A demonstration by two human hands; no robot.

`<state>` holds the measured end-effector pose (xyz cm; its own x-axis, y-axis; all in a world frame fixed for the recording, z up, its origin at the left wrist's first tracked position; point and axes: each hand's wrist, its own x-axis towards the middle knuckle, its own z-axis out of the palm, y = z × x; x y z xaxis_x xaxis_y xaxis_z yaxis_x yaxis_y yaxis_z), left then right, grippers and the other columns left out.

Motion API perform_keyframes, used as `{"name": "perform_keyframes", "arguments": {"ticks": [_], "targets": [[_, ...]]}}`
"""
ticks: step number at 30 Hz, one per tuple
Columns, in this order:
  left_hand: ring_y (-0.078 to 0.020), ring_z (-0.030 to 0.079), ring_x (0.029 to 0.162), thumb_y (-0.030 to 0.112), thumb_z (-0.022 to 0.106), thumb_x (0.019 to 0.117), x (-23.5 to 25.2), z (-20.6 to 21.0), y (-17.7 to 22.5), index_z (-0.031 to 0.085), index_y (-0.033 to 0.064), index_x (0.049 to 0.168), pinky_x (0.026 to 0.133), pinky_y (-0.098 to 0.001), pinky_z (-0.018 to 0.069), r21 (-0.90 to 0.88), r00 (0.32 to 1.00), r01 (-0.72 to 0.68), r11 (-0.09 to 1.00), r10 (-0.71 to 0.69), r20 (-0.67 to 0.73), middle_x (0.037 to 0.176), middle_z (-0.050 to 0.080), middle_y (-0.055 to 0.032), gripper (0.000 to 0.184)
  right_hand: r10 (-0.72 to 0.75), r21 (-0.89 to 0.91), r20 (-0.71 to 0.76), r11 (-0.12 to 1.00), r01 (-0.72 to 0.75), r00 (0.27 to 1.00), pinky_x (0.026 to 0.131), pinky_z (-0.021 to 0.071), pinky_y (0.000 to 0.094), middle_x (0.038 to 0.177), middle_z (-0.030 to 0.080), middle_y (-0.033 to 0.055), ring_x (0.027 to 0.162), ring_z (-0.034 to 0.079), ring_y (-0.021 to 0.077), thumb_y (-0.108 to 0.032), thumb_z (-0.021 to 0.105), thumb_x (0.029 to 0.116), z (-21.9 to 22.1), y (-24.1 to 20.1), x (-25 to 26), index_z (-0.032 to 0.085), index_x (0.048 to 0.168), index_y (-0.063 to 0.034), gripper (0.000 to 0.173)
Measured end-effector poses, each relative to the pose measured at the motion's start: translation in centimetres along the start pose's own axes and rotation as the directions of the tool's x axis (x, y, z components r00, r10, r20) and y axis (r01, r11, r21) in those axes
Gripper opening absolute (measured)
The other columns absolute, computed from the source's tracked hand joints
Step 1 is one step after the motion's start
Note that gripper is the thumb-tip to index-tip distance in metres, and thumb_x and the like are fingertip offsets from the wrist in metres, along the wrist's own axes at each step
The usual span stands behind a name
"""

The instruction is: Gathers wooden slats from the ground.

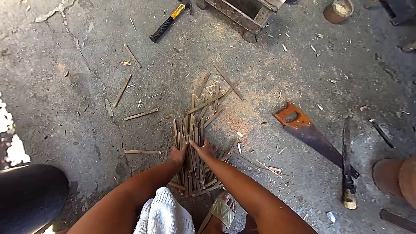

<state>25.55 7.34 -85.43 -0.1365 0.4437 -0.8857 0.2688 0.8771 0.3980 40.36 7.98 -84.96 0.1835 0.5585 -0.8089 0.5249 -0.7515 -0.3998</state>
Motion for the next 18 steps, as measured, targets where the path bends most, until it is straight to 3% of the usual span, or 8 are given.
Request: {"name": "perform_keyframes", "arguments": {"ticks": [4,7,9,12,15,18], "targets": [[-0.0395,0.053,0.133,0.054,0.043,0.1085,-0.4,0.5,0.1,0.032,-0.0007,0.153,0.107,-0.0552,0.0461,-0.038,0.996,0.004,0.999,0.000,0.090,0.146,0.048,-0.0308,0.071,0.004,0.163,0.010,0.987,-0.006,1.000,0.112,0.0435,0.0538,0.141,0.057,0.0275,0.133,0.056,0.0377,-0.064,0.066,0.0927,1.6,-0.3,-1.0,0.044,0.148,0.0021,0.089],[-0.0441,0.037,0.146,0.051,0.043,0.1092,-0.5,0.7,0.4,0.038,-0.0027,0.153,0.116,-0.0577,0.0360,0.073,1.000,-0.010,0.997,0.008,0.026,0.157,0.035,-0.0327,0.070,0.025,0.211,-0.019,0.977,-0.021,0.999,0.116,0.0397,0.0534,0.154,0.042,0.0298,0.142,0.046,0.0398,-0.063,0.067,0.0925,2.3,-0.2,-1.3,0.039,0.153,0.0025,0.093],[-0.0440,0.034,0.148,0.052,0.043,0.1086,-0.3,1.2,0.5,0.038,-0.0026,0.153,0.118,-0.0570,0.0335,0.105,1.000,-0.002,0.994,0.003,-0.009,0.158,0.033,-0.0323,0.071,0.038,0.265,-0.034,0.964,-0.028,0.999,0.113,0.0423,0.0543,0.147,0.051,0.0286,0.136,0.052,0.0389,-0.062,0.067,0.0931,2.7,-0.1,-1.2,0.042,0.151,0.0009,0.089],[-0.0418,0.043,0.142,0.054,0.046,0.1070,0.0,1.4,0.1,0.037,-0.0014,0.153,0.114,-0.0565,0.0393,-0.011,1.000,0.005,1.000,-0.005,0.005,0.152,0.042,-0.0315,0.073,0.052,0.366,-0.011,0.929,-0.044,0.999,0.111,0.0440,0.0538,0.137,0.060,0.0267,0.130,0.058,0.0365,-0.058,0.069,0.0944,2.6,-0.1,-1.1,0.045,0.148,0.0007,0.082],[-0.0384,0.056,0.131,0.058,0.048,0.1052,-0.5,0.9,0.5,0.035,0.0010,0.155,0.108,-0.0553,0.0461,-0.142,0.998,0.026,0.989,-0.018,0.058,0.142,0.054,-0.0297,0.076,0.074,0.507,0.006,0.859,-0.067,0.997,0.113,0.0422,0.0526,0.140,0.057,0.0290,0.133,0.055,0.0368,-0.050,0.071,0.0956,2.7,-0.3,-1.1,0.044,0.149,0.0037,0.080],[-0.0333,0.065,0.118,0.056,0.050,0.1053,0.0,0.4,0.3,0.044,0.0012,0.148,0.100,-0.0512,0.0524,-0.245,0.992,0.035,0.969,-0.004,0.129,0.129,0.063,-0.0255,0.069,0.079,0.547,0.018,0.834,-0.076,0.997,0.112,0.0429,0.0511,0.139,0.056,0.0283,0.132,0.055,0.0353,-0.049,0.072,0.0950,3.0,-0.6,-1.3,0.045,0.147,0.0040,0.079]]}}
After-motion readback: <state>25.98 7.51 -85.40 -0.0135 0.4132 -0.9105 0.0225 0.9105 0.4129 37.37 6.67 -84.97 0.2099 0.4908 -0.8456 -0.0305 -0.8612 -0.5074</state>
